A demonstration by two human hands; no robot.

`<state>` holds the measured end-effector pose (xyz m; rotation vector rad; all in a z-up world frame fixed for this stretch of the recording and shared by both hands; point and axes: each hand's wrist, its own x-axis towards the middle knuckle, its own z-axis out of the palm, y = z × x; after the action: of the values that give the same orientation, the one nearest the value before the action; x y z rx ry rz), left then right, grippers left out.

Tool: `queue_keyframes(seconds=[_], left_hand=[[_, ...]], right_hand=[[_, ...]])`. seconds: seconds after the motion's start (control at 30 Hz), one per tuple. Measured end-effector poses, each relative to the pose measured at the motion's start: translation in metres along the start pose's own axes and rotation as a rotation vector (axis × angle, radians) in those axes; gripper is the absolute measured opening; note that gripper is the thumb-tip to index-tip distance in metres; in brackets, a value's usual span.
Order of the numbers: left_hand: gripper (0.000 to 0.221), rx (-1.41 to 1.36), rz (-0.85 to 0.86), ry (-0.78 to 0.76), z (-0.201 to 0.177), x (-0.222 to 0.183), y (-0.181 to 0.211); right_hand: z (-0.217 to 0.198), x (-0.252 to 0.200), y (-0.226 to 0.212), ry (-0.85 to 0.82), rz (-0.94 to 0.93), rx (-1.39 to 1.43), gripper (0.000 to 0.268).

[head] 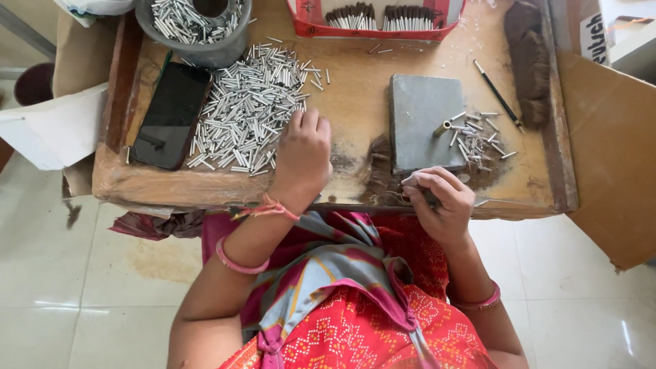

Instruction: Manually assembling small metal pins into components at a workbench.

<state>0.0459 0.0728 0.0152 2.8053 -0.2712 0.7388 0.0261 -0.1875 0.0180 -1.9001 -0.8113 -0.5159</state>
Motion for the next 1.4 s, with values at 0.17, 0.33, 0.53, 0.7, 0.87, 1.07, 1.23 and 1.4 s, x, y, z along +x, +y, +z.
queue_keyframes(seconds=[0.17, 0.33, 0.53, 0.7, 0.87, 1.07, 1.23, 1.4], left_hand=[[0.026, -0.482, 0.044, 0.107, -0.029, -0.022, 0.044], [0.030, -0.669, 0.083, 0.158, -0.043, -0.020, 0.074], [0.024, -1.174, -0.072, 0.224, -0.035, -0.023, 0.096], [0.031, -0.855, 0.158, 0.386, -0.034, -0.027, 0.089], [0.032, -0.702, 0.290, 0.420, -0.033, -0.024, 0.083], [0.031, -0.706, 0.403, 0.370, -0.036, -0.024, 0.076], [0.028, -0.816, 0.443, 0.336, -0.043, -0.023, 0.075], [0.020, -1.456, -0.020, 0.187, -0.021, -0.032, 0.078]], right_hand=[[0.001, 0.002, -0.005, -0.008, 0.032, -0.018, 0.012], [0.010, -0.003, -0.008, 0.003, 0.293, 0.358, 0.007], [0.016, -0.009, -0.001, 0.159, 0.532, 1.180, 0.010], [0.023, -0.013, 0.002, 0.092, 0.679, 1.451, 0.010], [0.024, -0.012, -0.013, 0.156, 0.673, 1.333, 0.007], [-0.008, 0.003, -0.023, -0.059, 0.775, 1.221, 0.020], [-0.013, 0.006, -0.029, -0.167, 0.558, 1.164, 0.013], [-0.006, -0.001, -0.020, 0.051, 0.393, 1.114, 0.016]])
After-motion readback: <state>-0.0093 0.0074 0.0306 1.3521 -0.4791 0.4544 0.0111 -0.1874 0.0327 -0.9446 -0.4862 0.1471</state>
